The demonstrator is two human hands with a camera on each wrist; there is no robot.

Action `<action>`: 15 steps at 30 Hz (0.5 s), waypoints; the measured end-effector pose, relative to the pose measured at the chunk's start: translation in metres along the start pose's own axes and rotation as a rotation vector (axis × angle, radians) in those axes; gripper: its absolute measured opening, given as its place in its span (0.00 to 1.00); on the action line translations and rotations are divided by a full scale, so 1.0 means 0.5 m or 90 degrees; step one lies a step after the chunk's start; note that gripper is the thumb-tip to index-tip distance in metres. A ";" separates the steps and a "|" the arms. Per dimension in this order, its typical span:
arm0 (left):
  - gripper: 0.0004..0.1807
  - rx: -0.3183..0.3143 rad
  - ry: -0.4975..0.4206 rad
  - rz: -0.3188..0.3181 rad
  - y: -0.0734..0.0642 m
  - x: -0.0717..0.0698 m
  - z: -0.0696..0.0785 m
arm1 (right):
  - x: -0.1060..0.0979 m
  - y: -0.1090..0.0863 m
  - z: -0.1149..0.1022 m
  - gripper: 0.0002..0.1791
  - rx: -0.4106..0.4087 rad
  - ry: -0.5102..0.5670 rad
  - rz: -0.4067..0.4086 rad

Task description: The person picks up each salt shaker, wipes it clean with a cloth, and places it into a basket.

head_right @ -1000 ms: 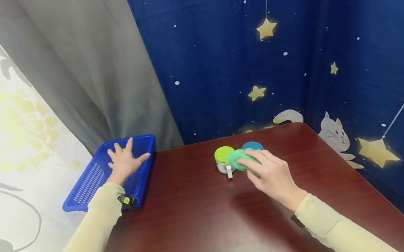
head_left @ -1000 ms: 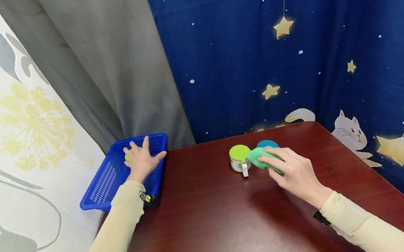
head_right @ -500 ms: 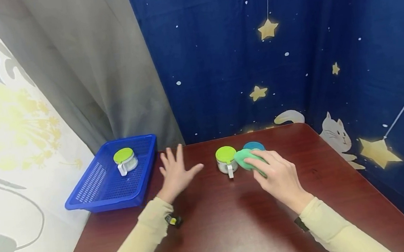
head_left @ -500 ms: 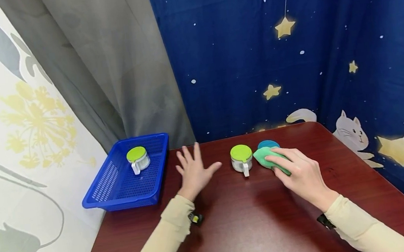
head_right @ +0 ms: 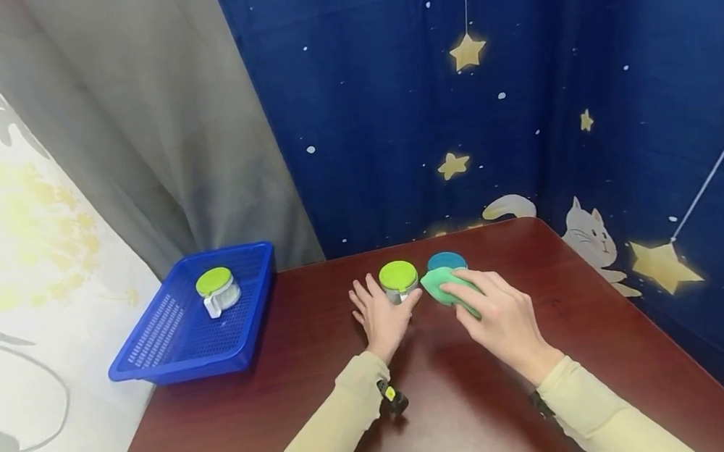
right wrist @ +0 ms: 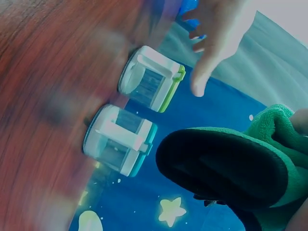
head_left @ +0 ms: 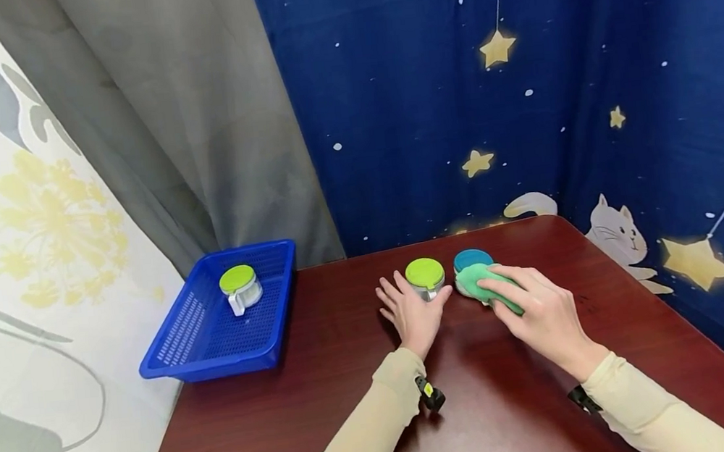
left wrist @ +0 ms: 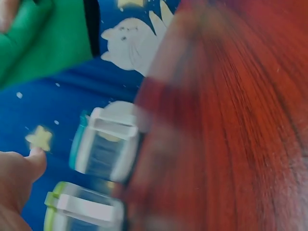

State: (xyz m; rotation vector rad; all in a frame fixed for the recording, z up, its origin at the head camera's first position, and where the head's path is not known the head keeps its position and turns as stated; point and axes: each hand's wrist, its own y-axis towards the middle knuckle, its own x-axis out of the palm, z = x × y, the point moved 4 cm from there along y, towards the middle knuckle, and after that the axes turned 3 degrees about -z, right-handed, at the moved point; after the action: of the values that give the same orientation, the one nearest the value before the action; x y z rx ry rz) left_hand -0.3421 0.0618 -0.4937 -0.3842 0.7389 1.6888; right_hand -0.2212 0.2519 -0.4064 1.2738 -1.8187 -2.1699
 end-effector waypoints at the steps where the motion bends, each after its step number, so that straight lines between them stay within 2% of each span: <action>1: 0.67 -0.009 -0.008 0.006 0.005 0.008 -0.003 | -0.001 0.000 0.001 0.24 0.000 0.000 0.000; 9: 0.68 -0.047 -0.121 0.017 0.032 0.066 -0.019 | -0.006 -0.005 0.011 0.24 0.009 -0.009 0.001; 11: 0.67 -0.062 -0.120 0.027 0.033 0.077 -0.023 | -0.006 -0.007 0.011 0.24 0.009 -0.009 -0.001; 15: 0.62 -0.077 -0.083 0.065 0.034 0.088 -0.027 | -0.006 -0.012 0.013 0.24 0.016 -0.010 -0.005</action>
State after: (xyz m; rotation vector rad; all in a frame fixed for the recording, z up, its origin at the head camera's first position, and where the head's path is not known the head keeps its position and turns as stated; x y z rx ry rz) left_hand -0.3714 0.0841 -0.5264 -0.3216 0.5714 1.8414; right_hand -0.2205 0.2603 -0.4099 1.2743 -1.8551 -2.1743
